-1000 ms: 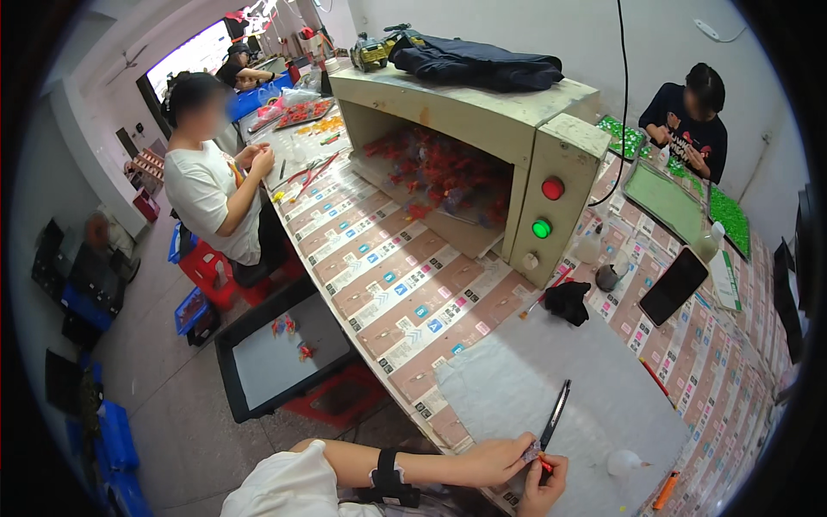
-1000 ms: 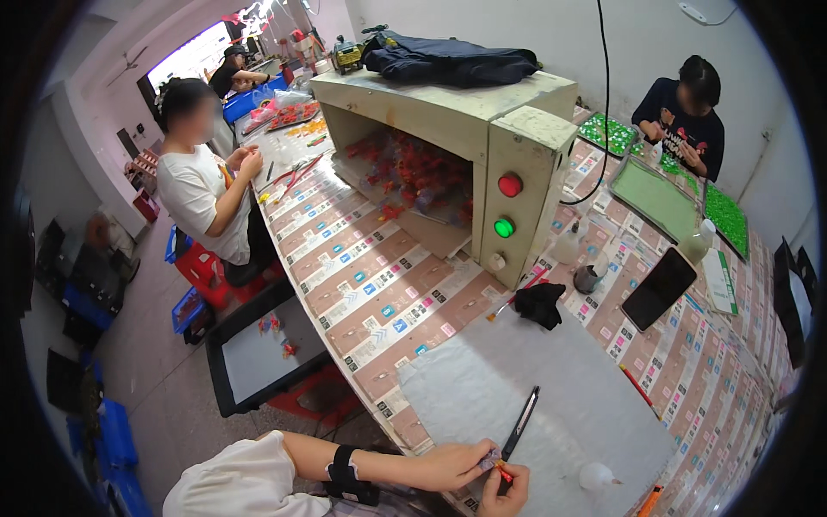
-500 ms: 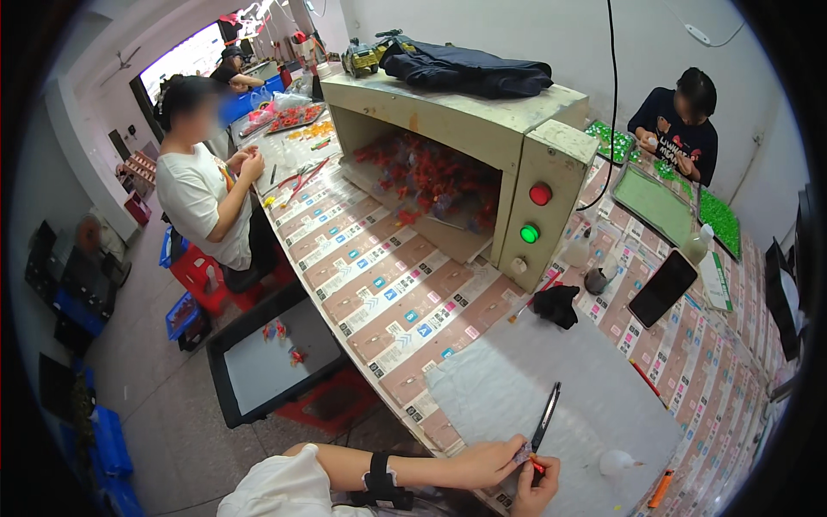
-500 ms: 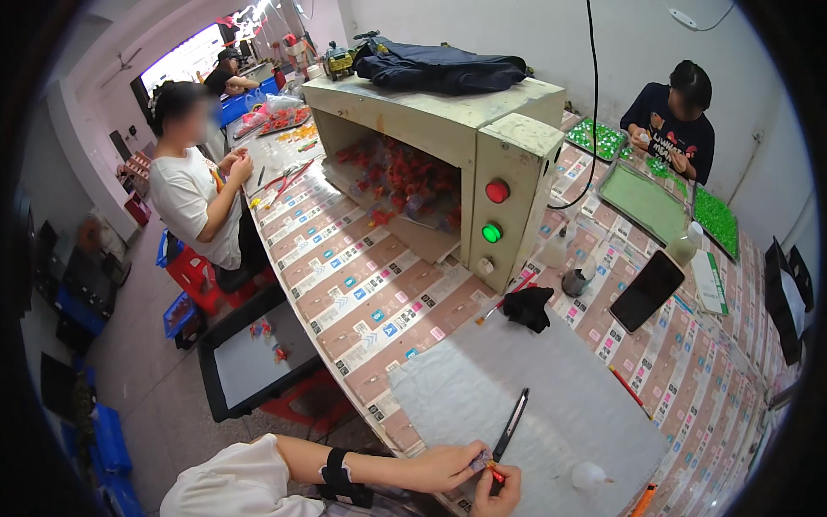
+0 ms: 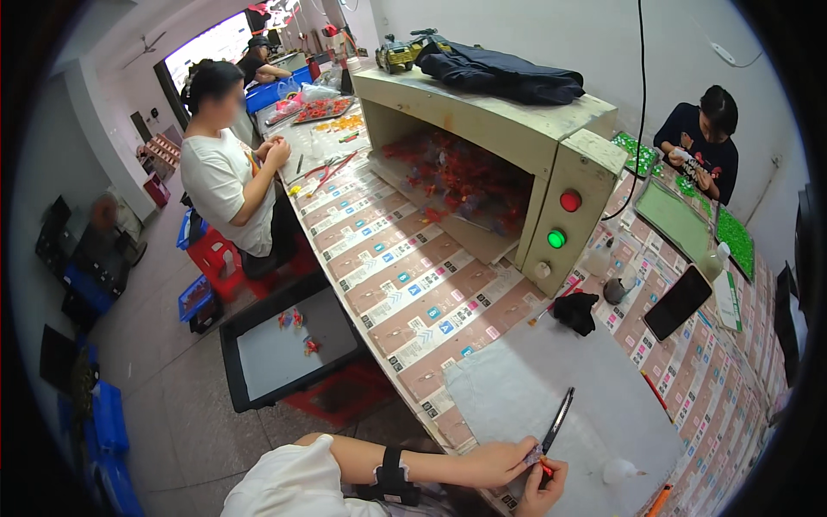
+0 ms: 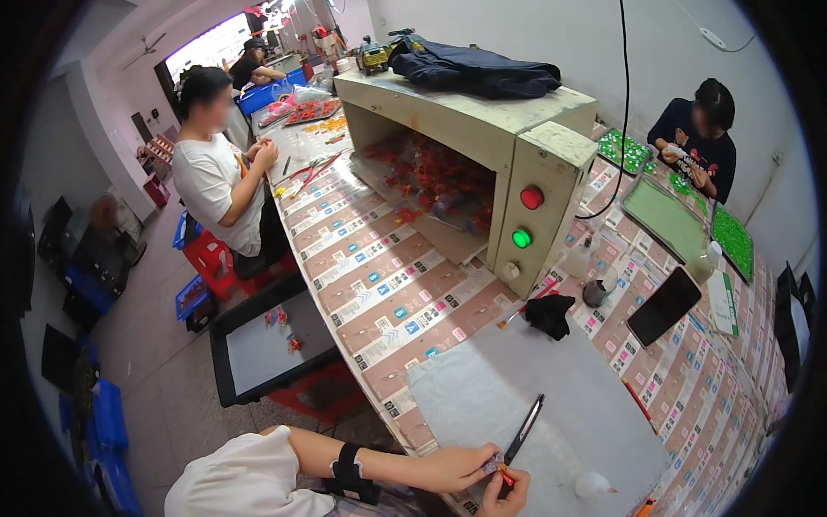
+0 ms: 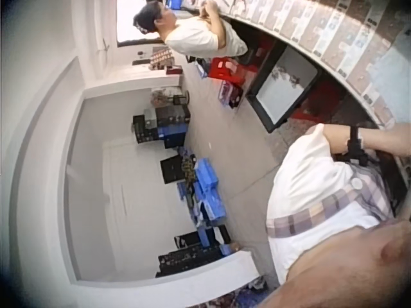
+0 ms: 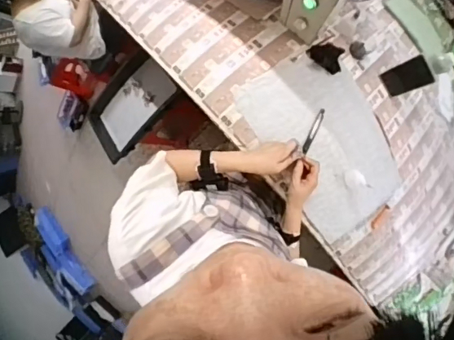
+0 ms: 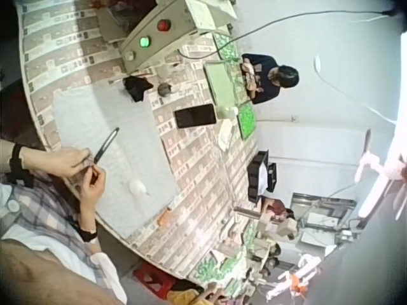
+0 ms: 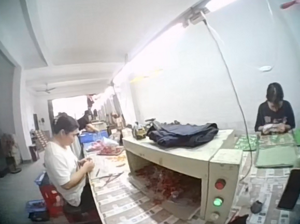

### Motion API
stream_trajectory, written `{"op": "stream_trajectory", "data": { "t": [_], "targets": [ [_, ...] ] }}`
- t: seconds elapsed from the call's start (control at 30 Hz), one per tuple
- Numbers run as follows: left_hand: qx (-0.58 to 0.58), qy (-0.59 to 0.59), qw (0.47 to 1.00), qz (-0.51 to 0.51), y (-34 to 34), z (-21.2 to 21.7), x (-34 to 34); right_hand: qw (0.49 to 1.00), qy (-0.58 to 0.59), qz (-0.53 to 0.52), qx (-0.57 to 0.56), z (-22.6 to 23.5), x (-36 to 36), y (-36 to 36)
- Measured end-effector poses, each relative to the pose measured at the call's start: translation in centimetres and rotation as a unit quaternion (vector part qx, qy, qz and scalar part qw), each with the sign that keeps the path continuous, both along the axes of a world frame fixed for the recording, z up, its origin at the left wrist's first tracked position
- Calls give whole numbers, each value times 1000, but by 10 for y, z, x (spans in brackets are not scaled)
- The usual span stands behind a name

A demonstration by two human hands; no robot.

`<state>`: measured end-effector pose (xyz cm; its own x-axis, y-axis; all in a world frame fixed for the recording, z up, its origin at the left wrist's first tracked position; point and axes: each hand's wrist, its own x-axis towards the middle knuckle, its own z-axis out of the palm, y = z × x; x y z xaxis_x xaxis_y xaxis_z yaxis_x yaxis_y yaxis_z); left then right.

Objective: The recorder trims excess plastic from a small red figurine using a blade, then applies glue or finish with a brush and assembles pieces.

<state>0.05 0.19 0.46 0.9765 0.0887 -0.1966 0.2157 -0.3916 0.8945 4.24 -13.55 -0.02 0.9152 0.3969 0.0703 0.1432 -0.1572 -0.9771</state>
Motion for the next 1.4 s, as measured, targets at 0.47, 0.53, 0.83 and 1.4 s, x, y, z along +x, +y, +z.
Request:
{"op": "stream_trajectory", "data": {
  "t": [0.47, 0.53, 0.83, 1.4],
  "targets": [
    [-12, 3, 1000, 2, 1, 3, 0, 1000, 18, 9, 4, -2, 0, -1],
    [-11, 2, 1000, 1, 1, 4, -1, 1000, 13, 9, 1, -3, -1, -1],
    [20, 34, 999, -12, 6, 8, 3, 1000, 9, -18, -8, -1, 5, 6],
    [3, 5, 1000, -15, 10, 22, 4, 999, -35, -7, -29, 13, 10, 7]
  ]
}}
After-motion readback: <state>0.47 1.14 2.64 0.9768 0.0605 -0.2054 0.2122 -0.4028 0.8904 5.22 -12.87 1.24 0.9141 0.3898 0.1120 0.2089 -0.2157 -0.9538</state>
